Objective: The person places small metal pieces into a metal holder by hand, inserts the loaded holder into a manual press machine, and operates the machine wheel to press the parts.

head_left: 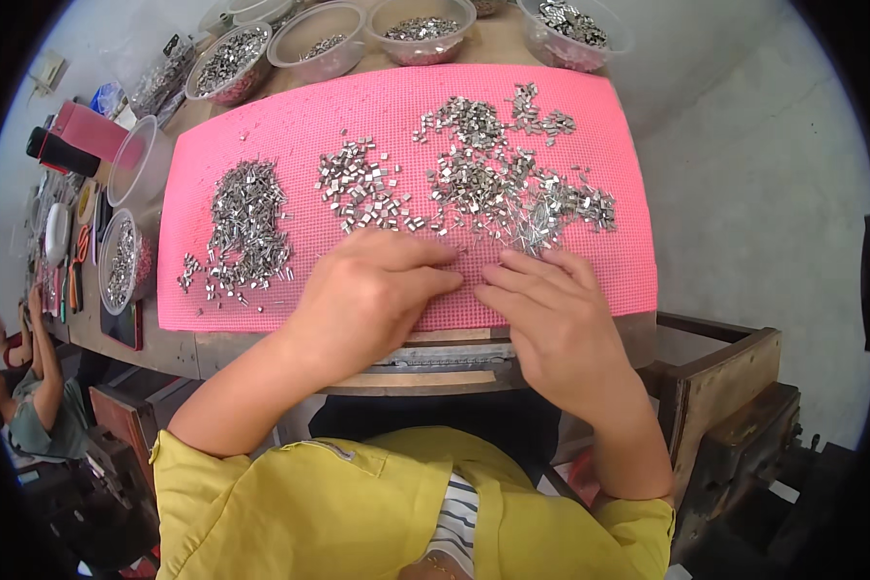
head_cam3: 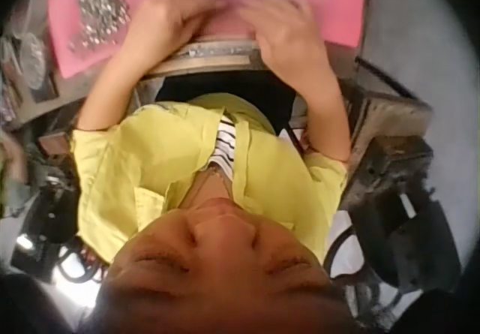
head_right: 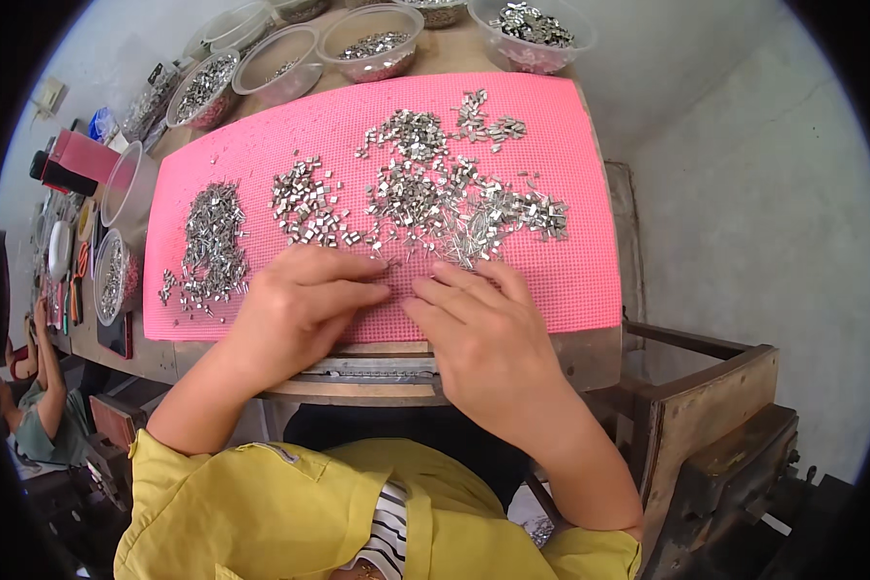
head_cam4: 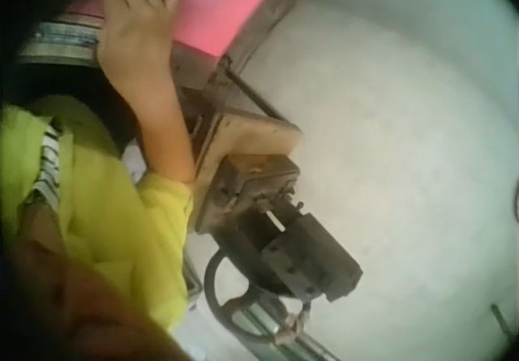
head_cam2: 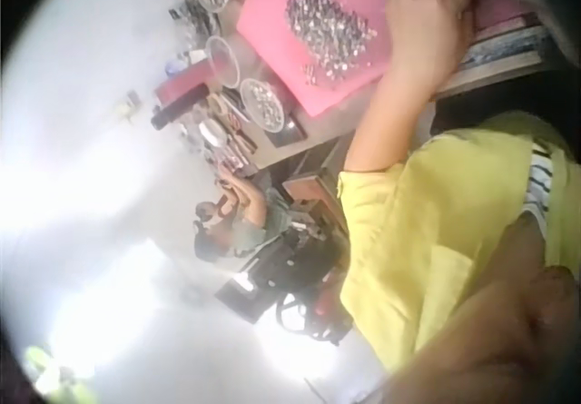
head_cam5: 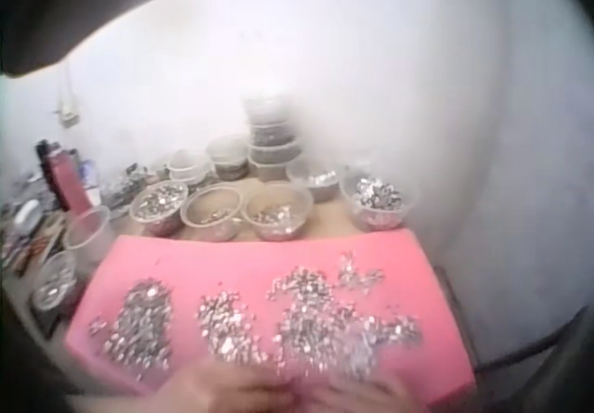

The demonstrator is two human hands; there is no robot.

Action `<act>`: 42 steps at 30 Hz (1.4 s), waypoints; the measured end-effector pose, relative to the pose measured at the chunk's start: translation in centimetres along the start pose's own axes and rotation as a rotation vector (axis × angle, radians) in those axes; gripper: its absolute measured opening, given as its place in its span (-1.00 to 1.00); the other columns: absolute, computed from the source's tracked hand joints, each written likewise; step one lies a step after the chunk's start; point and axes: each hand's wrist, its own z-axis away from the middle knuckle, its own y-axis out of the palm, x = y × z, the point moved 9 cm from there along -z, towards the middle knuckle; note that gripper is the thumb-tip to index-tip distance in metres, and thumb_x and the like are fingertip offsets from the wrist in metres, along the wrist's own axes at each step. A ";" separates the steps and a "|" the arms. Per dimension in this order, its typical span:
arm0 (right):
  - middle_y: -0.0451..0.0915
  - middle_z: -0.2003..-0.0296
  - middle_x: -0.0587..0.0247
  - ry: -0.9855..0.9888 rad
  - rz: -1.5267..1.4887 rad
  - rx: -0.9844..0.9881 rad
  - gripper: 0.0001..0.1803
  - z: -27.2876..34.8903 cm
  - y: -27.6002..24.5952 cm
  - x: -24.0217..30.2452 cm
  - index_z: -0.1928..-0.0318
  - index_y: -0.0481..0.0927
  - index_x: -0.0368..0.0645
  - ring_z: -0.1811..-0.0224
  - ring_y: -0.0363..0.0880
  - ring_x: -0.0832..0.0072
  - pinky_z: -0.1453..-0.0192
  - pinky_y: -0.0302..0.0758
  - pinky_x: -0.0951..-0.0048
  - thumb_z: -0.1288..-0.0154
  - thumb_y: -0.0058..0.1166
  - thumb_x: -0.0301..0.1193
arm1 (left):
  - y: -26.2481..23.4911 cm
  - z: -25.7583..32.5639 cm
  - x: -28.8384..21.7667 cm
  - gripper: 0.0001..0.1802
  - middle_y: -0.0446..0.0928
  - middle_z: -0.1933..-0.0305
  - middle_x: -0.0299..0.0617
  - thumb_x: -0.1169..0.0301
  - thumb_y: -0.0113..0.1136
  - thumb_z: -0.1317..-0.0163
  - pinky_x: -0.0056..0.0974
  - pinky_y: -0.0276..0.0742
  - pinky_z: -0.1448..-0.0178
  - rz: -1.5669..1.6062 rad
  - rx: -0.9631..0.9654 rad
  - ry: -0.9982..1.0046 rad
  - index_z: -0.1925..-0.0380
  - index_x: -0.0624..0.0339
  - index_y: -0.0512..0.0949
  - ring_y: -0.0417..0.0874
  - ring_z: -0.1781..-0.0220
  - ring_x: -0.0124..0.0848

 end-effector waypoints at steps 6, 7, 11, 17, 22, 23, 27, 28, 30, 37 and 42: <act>0.74 0.14 0.20 0.080 -0.027 -0.139 -0.73 -0.3 -1.9 -1.9 0.10 0.75 -0.17 -0.02 0.66 0.22 -0.19 0.44 0.19 -0.16 0.29 -0.63 | -1.8 -0.1 2.7 -0.77 0.70 0.24 -0.17 0.55 0.41 -0.08 -0.10 0.62 0.02 -0.001 -0.040 -0.176 0.21 0.12 0.79 0.71 0.18 -0.12; 0.73 0.19 0.23 0.089 -0.030 -0.164 -0.76 -0.5 -2.2 -2.1 0.13 0.75 -0.17 0.05 0.65 0.24 -0.14 0.44 0.22 -0.16 0.32 -0.61 | -1.9 -0.2 2.8 -0.77 0.70 0.24 -0.17 0.55 0.41 -0.08 -0.10 0.62 0.02 -0.002 -0.042 -0.177 0.21 0.12 0.79 0.71 0.18 -0.12; 0.71 0.24 0.27 0.050 0.015 -0.200 -0.79 -1.4 -1.7 -2.2 0.15 0.74 -0.15 0.12 0.62 0.26 -0.06 0.42 0.23 -0.17 0.34 -0.58 | -1.0 -1.5 2.5 -0.75 0.67 0.28 -0.18 0.57 0.46 -0.06 -0.14 0.61 0.07 -0.013 -0.001 -0.115 0.21 0.14 0.80 0.70 0.19 -0.18; 0.64 0.31 0.30 0.031 0.049 -0.233 -0.83 -2.6 -0.9 -2.0 0.19 0.74 -0.12 0.18 0.58 0.28 0.00 0.39 0.25 -0.17 0.36 -0.53 | 0.4 -2.4 1.9 -0.82 0.64 0.32 -0.21 0.51 0.49 -0.03 -0.11 0.55 0.08 -0.125 0.033 -0.073 0.30 0.11 0.79 0.66 0.20 -0.18; 0.54 0.36 0.31 0.005 0.085 -0.208 -0.87 -3.6 0.6 -1.6 0.21 0.77 -0.11 0.21 0.51 0.29 0.04 0.35 0.23 -0.20 0.34 -0.49 | 1.0 -2.6 1.8 -0.86 0.62 0.31 -0.20 0.50 0.46 -0.06 -0.08 0.52 0.06 -0.211 0.032 -0.060 0.33 0.10 0.74 0.64 0.19 -0.17; 0.54 0.36 0.31 0.005 0.084 -0.208 -0.87 -3.8 0.7 -1.4 0.21 0.77 -0.11 0.21 0.51 0.29 0.04 0.35 0.23 -0.20 0.34 -0.49 | 0.8 -2.5 1.7 -0.87 0.61 0.31 -0.20 0.49 0.43 -0.10 -0.08 0.50 0.05 -0.203 0.022 -0.076 0.32 0.11 0.71 0.62 0.18 -0.16; 0.52 0.38 0.32 -0.006 0.157 -0.214 -0.89 -4.0 1.3 -1.1 0.24 0.77 -0.11 0.22 0.48 0.29 0.06 0.35 0.23 -0.19 0.34 -0.48 | -1.0 -1.6 0.6 -0.88 0.55 0.30 -0.20 0.37 0.32 -0.24 -0.09 0.42 0.05 -0.330 -0.008 -0.057 0.29 0.12 0.60 0.57 0.19 -0.16; 0.51 0.38 0.32 -0.025 0.171 -0.221 -0.89 -4.1 1.4 -0.9 0.25 0.76 -0.11 0.23 0.48 0.29 0.06 0.35 0.23 -0.19 0.34 -0.48 | -1.3 -1.1 0.5 -0.89 0.50 0.33 -0.22 0.37 0.29 -0.25 -0.08 0.39 0.05 -0.376 -0.005 -0.073 0.34 0.10 0.56 0.54 0.22 -0.18; 0.51 0.38 0.32 -0.027 0.155 -0.223 -0.90 -4.2 1.4 -0.9 0.26 0.74 -0.11 0.23 0.48 0.29 0.07 0.34 0.23 -0.18 0.34 -0.49 | -1.2 -0.5 -0.2 -0.88 0.47 0.34 -0.23 0.36 0.30 -0.21 -0.08 0.38 0.04 -0.438 0.015 -0.053 0.36 0.08 0.55 0.53 0.22 -0.20; 0.51 0.34 0.28 0.035 -0.105 -0.256 -0.87 -3.0 0.3 -1.1 0.34 0.59 -0.09 0.16 0.52 0.27 0.01 0.39 0.20 -0.17 0.32 -0.52 | -0.3 0.5 -1.0 -0.84 0.42 0.36 -0.29 0.31 0.35 -0.08 -0.08 0.37 0.02 -0.505 0.088 0.076 0.48 0.01 0.53 0.51 0.21 -0.28; 0.57 0.32 0.25 0.115 -0.347 -0.178 -0.84 0.3 -1.2 -0.5 0.27 0.61 -0.15 0.23 0.56 0.21 0.07 0.41 0.22 -0.17 0.32 -0.58 | -0.8 0.1 1.0 -0.80 0.60 0.31 -0.35 0.33 0.59 0.07 -0.11 0.40 0.04 -0.246 0.077 -0.072 0.46 0.04 0.71 0.60 0.21 -0.26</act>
